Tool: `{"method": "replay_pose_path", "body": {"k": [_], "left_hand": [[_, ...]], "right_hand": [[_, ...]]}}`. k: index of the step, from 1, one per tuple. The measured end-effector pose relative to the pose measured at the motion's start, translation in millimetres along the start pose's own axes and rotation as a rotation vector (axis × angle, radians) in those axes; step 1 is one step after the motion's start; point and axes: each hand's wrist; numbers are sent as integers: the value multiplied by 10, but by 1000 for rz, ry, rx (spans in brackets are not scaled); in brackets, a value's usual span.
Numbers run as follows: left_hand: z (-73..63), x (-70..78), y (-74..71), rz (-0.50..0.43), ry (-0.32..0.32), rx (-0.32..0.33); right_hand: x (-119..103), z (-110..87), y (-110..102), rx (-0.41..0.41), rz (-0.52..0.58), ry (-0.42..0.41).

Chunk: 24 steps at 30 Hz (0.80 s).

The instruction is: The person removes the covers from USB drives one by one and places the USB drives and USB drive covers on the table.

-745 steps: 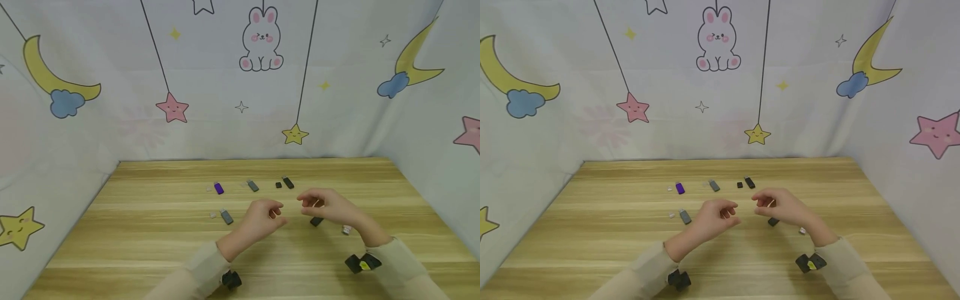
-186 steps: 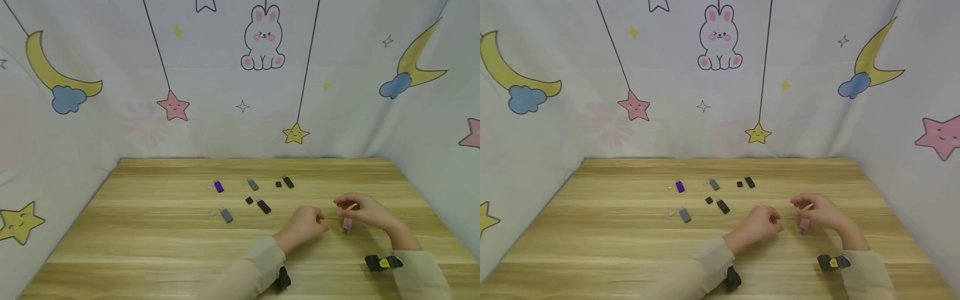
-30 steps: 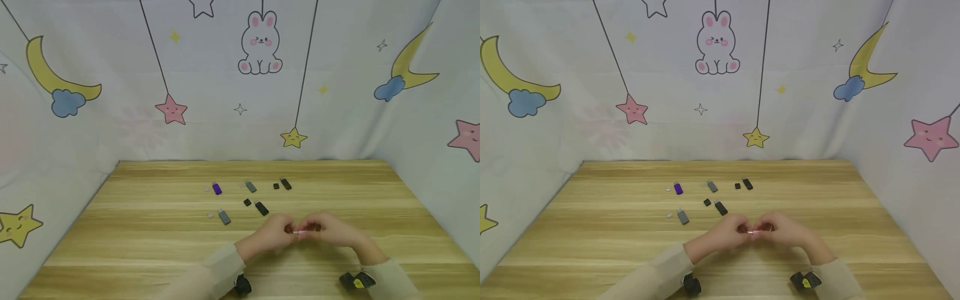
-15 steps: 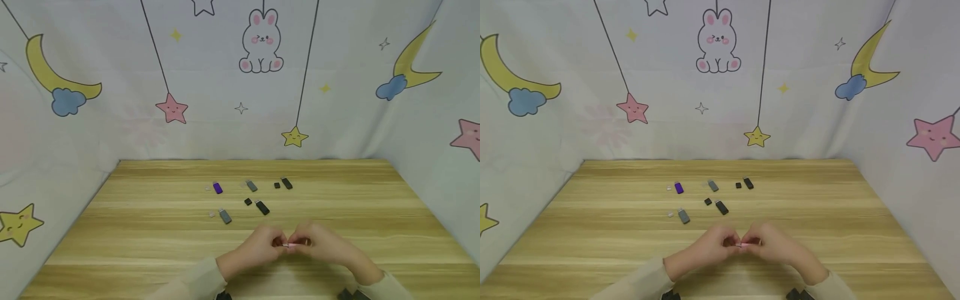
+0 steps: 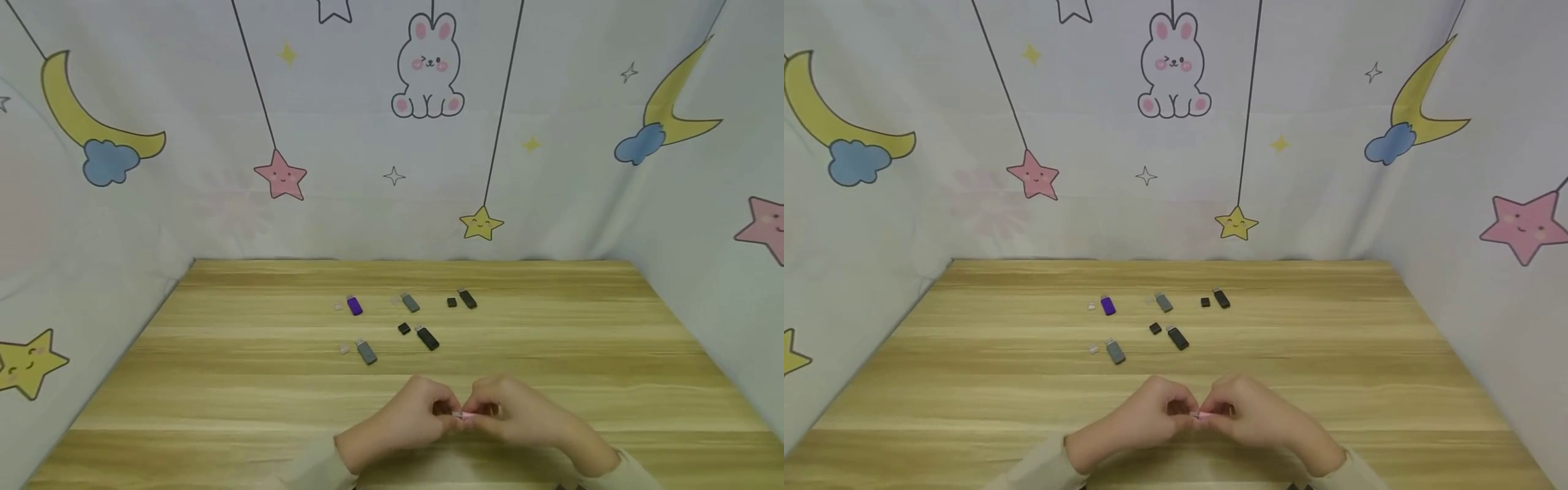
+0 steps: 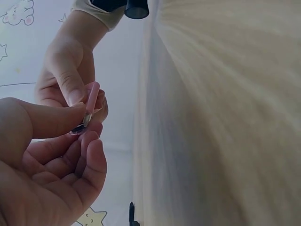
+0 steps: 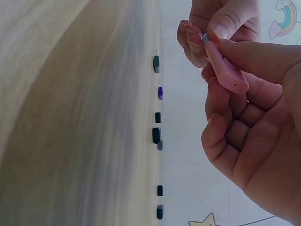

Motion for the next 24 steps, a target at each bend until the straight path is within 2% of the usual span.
{"method": "replay_pose_path", "body": {"k": [5,12,24], "left_hand": [[-19,5,-17,-23,-2,-11],[-27,-4,-22,-38,-9,-30],[-36,-35,-66,-69,-34,-29]], "right_hand": [[-9,4,6,-5,12,-14],[20,-15,26,-25,56,18],[57,-20,1,-34,59,-66]]}}
Point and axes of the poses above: each hand's wrist, its own z-axis towards the middle knuckle, its own y-axis out of the palm, x = y × z, and after that the axes turned 12 degrees about z, right-handed
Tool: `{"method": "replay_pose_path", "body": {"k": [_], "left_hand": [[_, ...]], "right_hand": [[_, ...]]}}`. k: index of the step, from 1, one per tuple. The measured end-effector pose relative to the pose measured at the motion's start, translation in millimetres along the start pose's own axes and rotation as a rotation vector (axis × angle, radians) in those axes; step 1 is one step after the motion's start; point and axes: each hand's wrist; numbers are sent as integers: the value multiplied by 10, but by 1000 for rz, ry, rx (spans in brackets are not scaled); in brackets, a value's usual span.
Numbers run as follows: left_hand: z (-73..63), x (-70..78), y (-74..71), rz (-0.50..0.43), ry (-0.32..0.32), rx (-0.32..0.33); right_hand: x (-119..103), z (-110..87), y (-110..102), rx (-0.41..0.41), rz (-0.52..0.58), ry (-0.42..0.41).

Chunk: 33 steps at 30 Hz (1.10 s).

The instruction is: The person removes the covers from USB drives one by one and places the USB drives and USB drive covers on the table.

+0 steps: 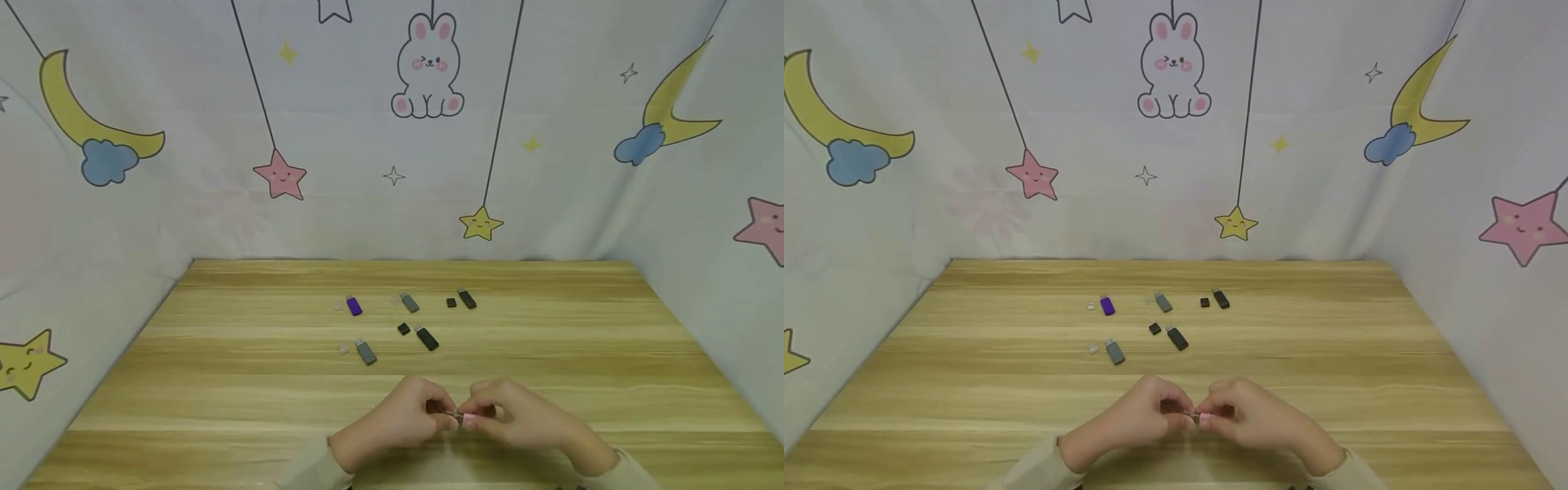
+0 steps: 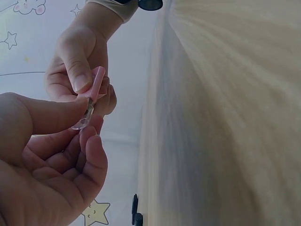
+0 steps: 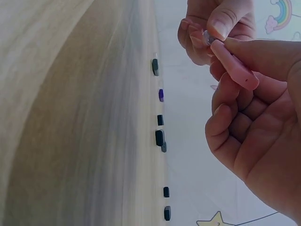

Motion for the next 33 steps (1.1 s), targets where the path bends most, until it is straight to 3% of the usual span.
{"method": "replay_pose_path", "body": {"k": [16,29,33], "left_hand": [[9,5,-12,17,26,15],[39,58,-131,36,-19,47],[60,76,-189,55,-3,62]], "right_hand": [[-15,-13,-18,13,-2,43],[-125,-29,-143,57,10,164],[-149,-7,-193,83,12,196]]}}
Point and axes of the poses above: each hand's wrist, its own z-axis towards the middle knuckle, its own y-axis out of the palm, x = y × z, and after that the axes turned 12 degrees about z, right-handed
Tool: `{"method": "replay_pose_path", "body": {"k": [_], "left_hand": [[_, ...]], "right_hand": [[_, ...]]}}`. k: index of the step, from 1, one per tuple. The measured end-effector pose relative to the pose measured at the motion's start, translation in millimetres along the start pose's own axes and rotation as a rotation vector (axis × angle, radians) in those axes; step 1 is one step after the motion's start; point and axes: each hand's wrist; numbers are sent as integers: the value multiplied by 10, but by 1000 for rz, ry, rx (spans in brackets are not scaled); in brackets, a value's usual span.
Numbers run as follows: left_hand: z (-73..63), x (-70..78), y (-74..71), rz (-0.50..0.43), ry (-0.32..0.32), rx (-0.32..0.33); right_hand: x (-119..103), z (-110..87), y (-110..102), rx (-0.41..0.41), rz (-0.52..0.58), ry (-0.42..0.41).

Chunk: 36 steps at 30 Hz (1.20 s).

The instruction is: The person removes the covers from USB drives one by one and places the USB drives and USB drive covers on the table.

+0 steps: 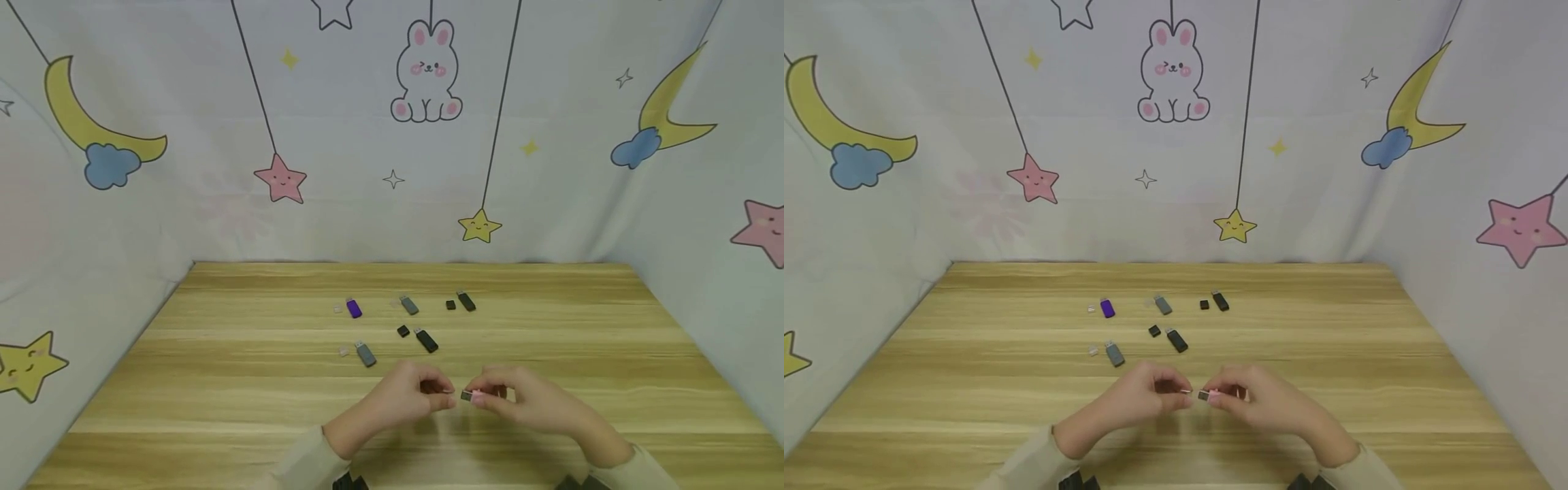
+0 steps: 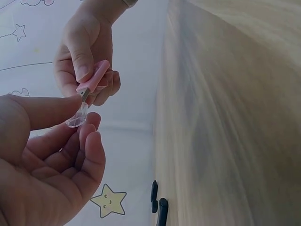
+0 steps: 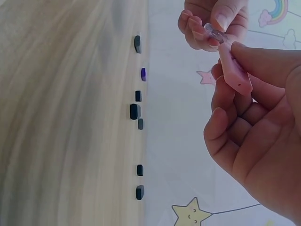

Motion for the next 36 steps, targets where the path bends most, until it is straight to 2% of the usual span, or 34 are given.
{"method": "replay_pose_path", "body": {"k": [4,8,16,23,36], "left_hand": [[48,9,-55,38,44,14],[118,39,-93,45,50,37],[266,137,-151,99,109,97],[393,183,-172,114,64,89],[562,245,-234,141,28,109]], "right_hand": [[9,29,-54,28,-18,1],[35,54,-109,60,-25,12],[73,133,-228,120,-15,96],[80,169,-323,171,-20,157],[152,198,-467,263,-3,245]]}}
Point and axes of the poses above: each hand's wrist, its own z-axis towards the middle knuckle, its own y-axis out of the palm, x = y × z, and after that the axes turned 12 degrees about z, right-handed
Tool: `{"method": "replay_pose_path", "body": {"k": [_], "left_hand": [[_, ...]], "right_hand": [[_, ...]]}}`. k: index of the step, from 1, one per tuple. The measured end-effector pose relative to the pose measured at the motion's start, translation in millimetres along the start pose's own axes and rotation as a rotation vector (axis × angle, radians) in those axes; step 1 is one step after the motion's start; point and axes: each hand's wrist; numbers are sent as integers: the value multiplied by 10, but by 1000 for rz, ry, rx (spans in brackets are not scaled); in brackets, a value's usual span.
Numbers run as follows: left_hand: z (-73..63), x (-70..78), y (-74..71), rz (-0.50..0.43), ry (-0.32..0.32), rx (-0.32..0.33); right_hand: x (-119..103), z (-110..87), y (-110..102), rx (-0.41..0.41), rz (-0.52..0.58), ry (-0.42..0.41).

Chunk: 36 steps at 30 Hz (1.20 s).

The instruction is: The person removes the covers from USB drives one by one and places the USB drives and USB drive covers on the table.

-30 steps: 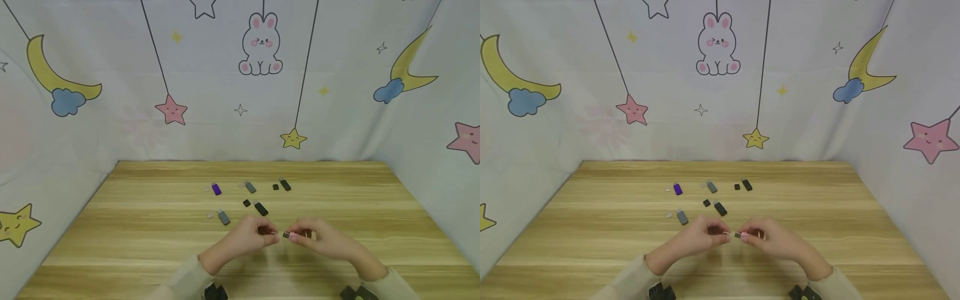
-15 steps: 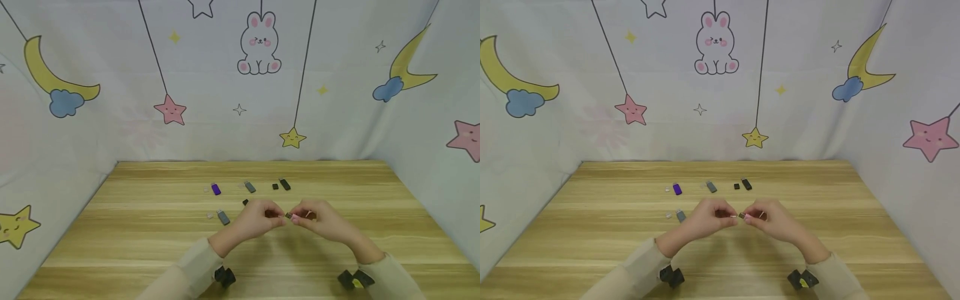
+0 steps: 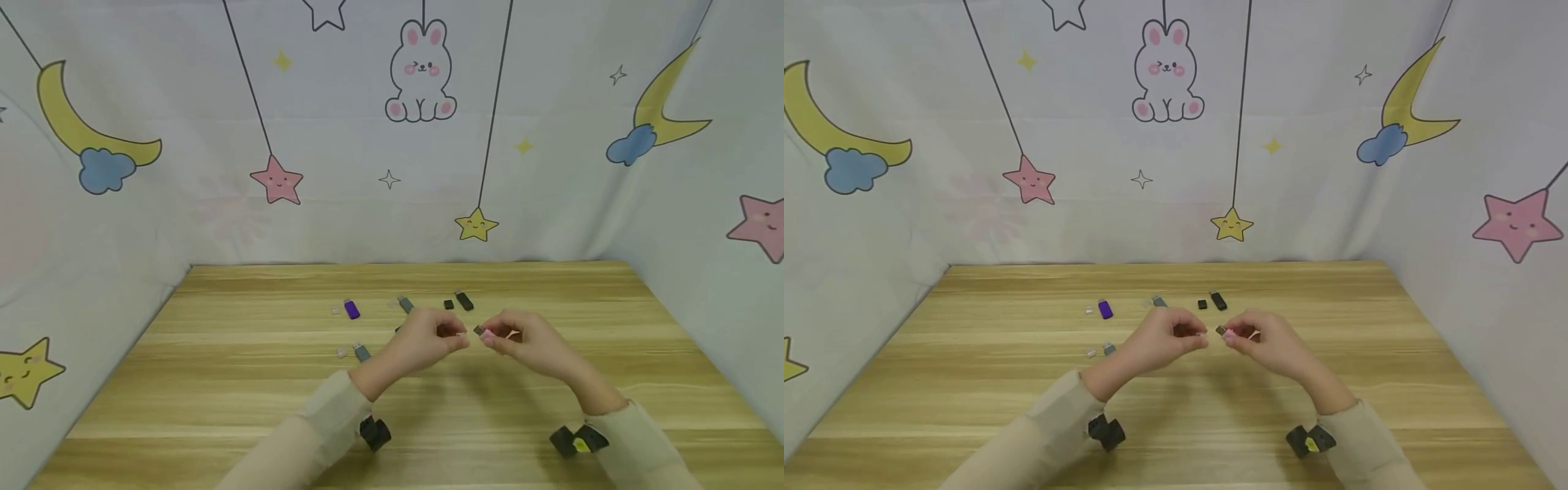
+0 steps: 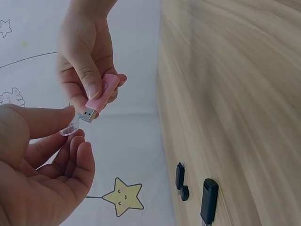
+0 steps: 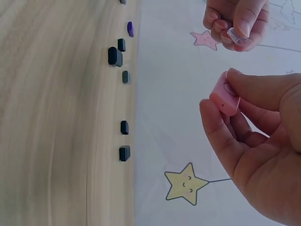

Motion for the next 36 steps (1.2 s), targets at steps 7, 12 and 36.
{"method": "replay_pose_path", "body": {"k": [7,12,36], "left_hand": [[90,-19,5,28,10,26],[164,-36,14,37,-4,37],[548,-185,204,67,-109,68]], "right_hand": [[45,55,-57,44,3,40],[90,96,-90,71,16,96],[430,368,-123,141,133,269]]}}
Point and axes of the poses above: each hand's wrist, its own z-axis towards the middle knuckle, its own y-axis out of the palm, x = y × z, and after that the axes turned 12 degrees about z, right-handed
